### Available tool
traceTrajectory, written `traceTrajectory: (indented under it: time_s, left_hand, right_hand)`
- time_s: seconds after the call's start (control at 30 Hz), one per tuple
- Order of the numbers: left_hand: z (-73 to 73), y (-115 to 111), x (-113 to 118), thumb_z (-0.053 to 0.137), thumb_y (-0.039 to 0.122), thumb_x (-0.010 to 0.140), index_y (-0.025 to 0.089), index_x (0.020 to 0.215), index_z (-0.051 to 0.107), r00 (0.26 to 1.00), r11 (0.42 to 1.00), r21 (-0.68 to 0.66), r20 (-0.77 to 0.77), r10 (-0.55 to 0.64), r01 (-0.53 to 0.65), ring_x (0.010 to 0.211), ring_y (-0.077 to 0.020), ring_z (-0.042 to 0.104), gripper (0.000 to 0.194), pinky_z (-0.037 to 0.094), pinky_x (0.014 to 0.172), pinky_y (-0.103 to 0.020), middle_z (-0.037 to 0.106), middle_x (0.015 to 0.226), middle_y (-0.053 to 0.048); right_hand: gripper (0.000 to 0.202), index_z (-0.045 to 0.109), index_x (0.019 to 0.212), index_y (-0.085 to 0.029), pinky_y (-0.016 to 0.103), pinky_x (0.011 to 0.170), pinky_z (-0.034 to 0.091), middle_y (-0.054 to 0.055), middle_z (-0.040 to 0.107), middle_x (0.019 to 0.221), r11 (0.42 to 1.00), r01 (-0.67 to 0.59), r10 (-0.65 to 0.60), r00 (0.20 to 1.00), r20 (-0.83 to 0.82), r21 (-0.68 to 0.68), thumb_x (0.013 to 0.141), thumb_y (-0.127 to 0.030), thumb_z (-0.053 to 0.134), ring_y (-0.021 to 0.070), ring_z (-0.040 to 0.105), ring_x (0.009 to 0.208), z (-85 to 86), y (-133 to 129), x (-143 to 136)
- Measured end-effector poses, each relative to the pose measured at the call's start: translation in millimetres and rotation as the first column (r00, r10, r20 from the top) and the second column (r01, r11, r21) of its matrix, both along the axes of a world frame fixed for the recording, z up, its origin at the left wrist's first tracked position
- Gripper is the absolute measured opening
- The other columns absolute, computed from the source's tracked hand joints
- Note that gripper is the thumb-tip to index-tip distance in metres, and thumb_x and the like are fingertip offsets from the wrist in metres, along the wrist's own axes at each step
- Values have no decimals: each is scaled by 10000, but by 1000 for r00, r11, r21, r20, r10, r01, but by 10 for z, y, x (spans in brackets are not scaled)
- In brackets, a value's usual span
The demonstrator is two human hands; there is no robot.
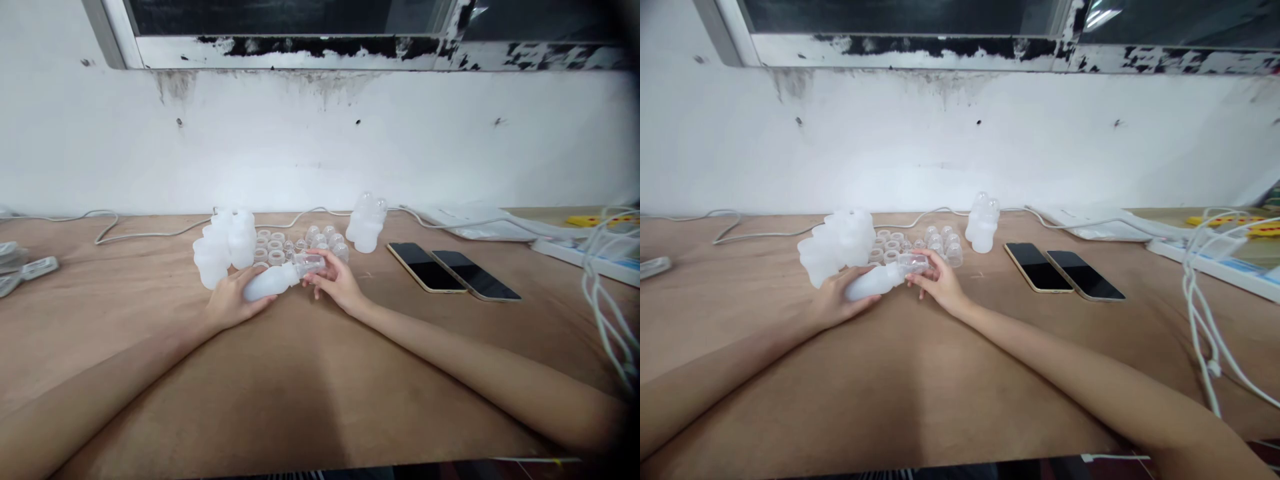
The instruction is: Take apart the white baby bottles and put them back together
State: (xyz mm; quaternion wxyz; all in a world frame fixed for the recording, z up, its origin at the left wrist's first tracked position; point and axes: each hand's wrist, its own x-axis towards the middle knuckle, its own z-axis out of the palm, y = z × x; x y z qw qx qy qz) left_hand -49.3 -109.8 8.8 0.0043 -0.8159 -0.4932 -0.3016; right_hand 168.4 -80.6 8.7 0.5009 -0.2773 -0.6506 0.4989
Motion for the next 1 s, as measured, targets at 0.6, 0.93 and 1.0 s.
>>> traceTrajectory:
  time_s: [0.6,0.93,1.0]
  left_hand:
    - [57,-28,-48,519,460,695,165,1106,461,996,996,1,-15,-88,88,949,-214,543,509,431,803,-320,561,1082,-79]
    - [292,-42,-15,531,456,691,190,928,578,925,817,-478,343,-165,323,705,-177,580,360,464,579,-256,621,826,-14]
    - [308,-45,-4,509,455,706,181,900,578,893,710,-586,427,-139,391,610,-159,572,343,457,515,-250,611,740,-14]
  right_hand:
    - [469,474,1083,-232,263,494,508,11,621,737,993,-121,121,983,134,-11,646,-261,641,173,611,713,3,-32,41]
    - [407,571,1010,-261,240,532,519,21,535,1093,970,-225,185,930,318,95,615,-215,654,119,594,691,305,-17,155]
    - [420,572,1014,-256,243,532,519,20,555,1056,967,-238,192,917,350,93,606,-220,660,108,582,664,329,-13,163]
